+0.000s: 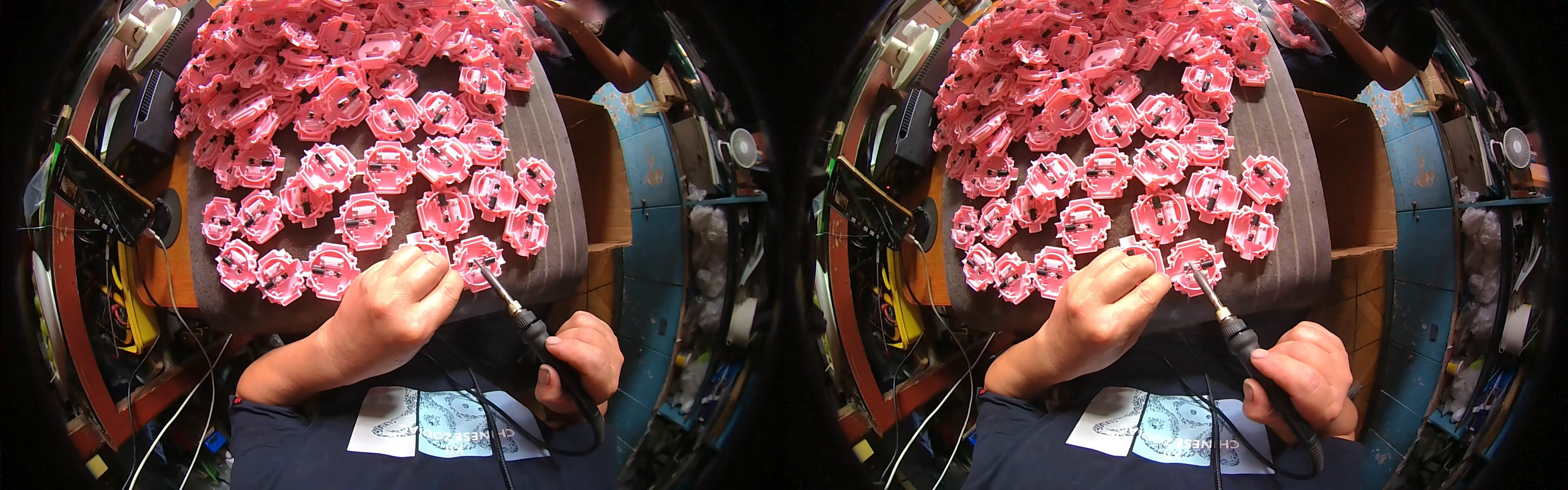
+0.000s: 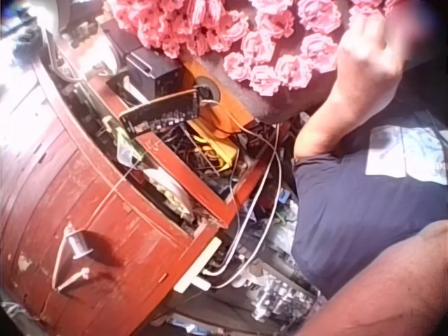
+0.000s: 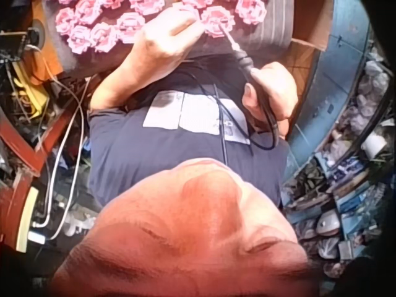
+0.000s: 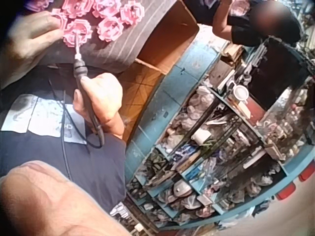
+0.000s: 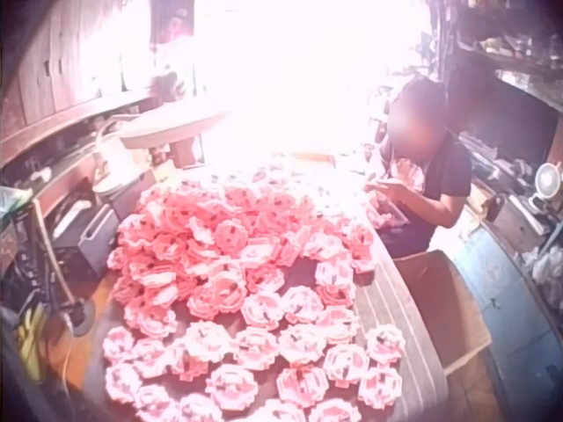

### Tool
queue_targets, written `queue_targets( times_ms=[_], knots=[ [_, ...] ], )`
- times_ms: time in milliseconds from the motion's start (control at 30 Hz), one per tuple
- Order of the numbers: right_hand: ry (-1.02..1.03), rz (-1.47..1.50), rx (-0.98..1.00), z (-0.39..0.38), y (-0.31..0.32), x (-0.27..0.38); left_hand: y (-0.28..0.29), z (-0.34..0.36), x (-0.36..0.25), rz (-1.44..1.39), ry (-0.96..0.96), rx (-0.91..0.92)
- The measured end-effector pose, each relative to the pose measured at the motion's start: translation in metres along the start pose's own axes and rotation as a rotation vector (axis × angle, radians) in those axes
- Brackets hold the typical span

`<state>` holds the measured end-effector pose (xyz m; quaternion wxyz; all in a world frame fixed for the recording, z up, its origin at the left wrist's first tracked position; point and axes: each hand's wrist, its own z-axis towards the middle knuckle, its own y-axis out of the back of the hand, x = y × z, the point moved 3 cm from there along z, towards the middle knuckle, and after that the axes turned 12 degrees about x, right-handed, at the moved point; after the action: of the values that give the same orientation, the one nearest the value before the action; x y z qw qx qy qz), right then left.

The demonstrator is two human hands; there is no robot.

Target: The person uses a soldering iron to apply heat to small pink plastic components on a workbench. They pick up individual parts, apply the soldering iron to specific points, and place the finished pieces back on the table. A second person is visible in the background performing similar work.

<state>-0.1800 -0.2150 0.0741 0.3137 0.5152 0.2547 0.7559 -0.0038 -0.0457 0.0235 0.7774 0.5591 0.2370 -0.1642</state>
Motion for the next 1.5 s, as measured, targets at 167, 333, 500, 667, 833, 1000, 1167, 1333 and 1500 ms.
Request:
queue_targets(
  times_ms=[167, 333, 500, 667, 833, 1000, 1167, 1333, 1500],
  knots=[
    [0.008, -0.025, 0.035, 0.005, 0.0, 0.001, 0.0, 0.0, 0.001, 0.009, -0.005, -0.001],
    [0.014, -0.029, 0.055, 0.009, 0.002, 0.003, 0.0, 0.001, 0.001, 0.021, 0.001, 0.009],
    [0.012, -0.059, 0.007, 0.009, -0.002, 0.003, 0.0, 0.003, 0.001, 0.025, 0.004, 0.012],
    [0.007, -0.053, 0.057, 0.01, 0.003, 0.005, 0.0, 0.004, 0.001, 0.02, -0.003, 0.006],
    [0.015, -0.036, -0.031, 0.003, 0.005, 0.004, 0.002, -0.004, 0.001, -0.015, -0.036, -0.05],
    [0.029, -0.01, -0.04, -0.002, 0.004, 0.004, 0.0, -0.004, 0.0, -0.02, -0.048, -0.048],
    [0.029, 0.004, -0.031, -0.004, 0.002, 0.003, -0.001, -0.004, 0.001, -0.008, -0.044, -0.028],
    [0.025, 0.008, -0.016, -0.005, 0.003, 0.004, 0.001, -0.004, -0.002, -0.009, -0.058, -0.035],
    [0.018, 0.0, -0.011, -0.005, 0.002, 0.003, -0.001, -0.003, -0.001, -0.004, -0.063, -0.044]
  ],
)
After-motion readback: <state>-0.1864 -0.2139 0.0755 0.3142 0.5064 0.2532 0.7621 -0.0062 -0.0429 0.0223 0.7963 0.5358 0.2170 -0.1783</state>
